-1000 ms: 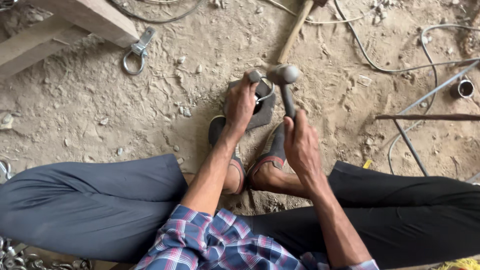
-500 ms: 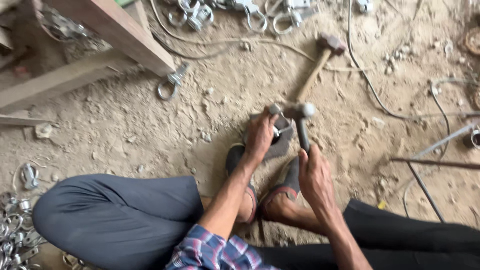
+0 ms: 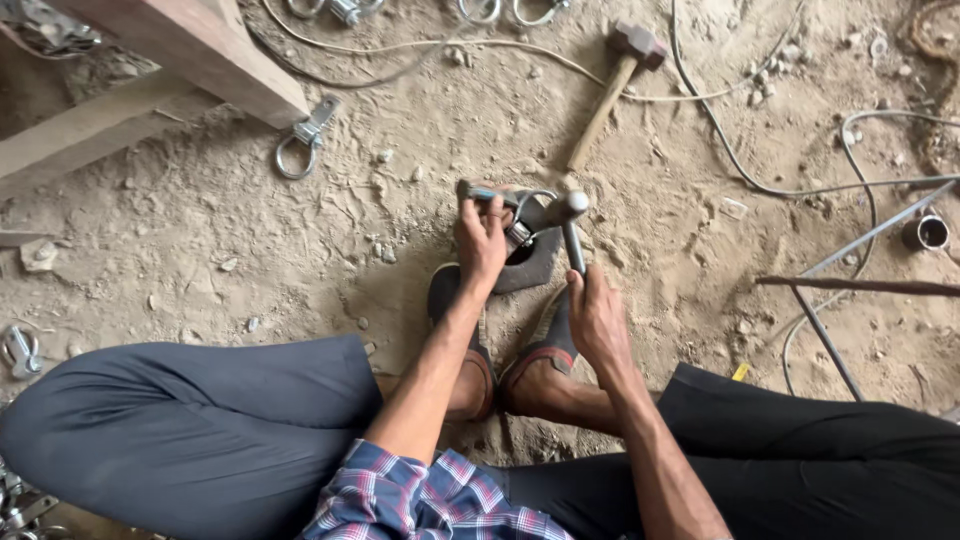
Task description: The person assembles metal shackles by sliding a pin through a U-shaped bolt and hitting the pin with a hammer against a metal block to secure it.
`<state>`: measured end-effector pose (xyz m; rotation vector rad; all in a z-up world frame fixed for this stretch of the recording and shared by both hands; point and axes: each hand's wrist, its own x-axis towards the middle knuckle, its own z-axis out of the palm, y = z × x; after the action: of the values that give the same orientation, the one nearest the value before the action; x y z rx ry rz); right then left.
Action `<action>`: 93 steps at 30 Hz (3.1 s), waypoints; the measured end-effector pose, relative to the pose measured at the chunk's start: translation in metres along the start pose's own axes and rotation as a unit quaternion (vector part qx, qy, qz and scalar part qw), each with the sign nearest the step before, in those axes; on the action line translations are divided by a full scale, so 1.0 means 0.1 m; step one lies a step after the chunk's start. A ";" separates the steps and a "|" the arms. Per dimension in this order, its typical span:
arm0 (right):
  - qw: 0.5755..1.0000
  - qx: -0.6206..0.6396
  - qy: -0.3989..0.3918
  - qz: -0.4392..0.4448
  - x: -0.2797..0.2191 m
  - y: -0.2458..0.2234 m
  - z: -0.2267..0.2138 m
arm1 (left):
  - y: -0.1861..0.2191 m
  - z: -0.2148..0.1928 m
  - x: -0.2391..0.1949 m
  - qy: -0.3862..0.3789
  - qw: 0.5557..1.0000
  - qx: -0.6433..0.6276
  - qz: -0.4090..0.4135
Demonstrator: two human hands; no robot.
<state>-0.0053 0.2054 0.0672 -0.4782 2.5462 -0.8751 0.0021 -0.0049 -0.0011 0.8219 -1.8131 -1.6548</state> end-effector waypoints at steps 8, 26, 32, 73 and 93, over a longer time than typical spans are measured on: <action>0.999 -0.027 -0.030 0.002 -0.01 0.03 0.08 | 0.05 -0.04 -0.02 -0.043 0.997 -0.069 -0.019; 0.999 -0.004 -0.042 -0.015 0.02 0.01 0.07 | 0.22 -0.07 0.04 -0.104 0.985 0.084 0.110; 0.998 -0.015 -0.020 -0.055 -0.01 0.07 0.13 | 0.29 -0.07 0.01 -0.110 0.977 0.099 0.154; 0.980 0.083 0.104 -0.145 -0.14 -0.80 -0.81 | 0.04 0.13 -0.02 -0.127 0.938 0.306 0.102; 0.998 0.046 -0.031 0.027 0.00 -0.05 -0.31 | -0.10 -0.01 -0.05 -0.036 0.993 0.086 0.069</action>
<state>-0.0191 0.2167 0.0925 -0.4013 2.4390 -0.9387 0.0072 -0.0026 -0.0113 0.6977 -2.0374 -1.4744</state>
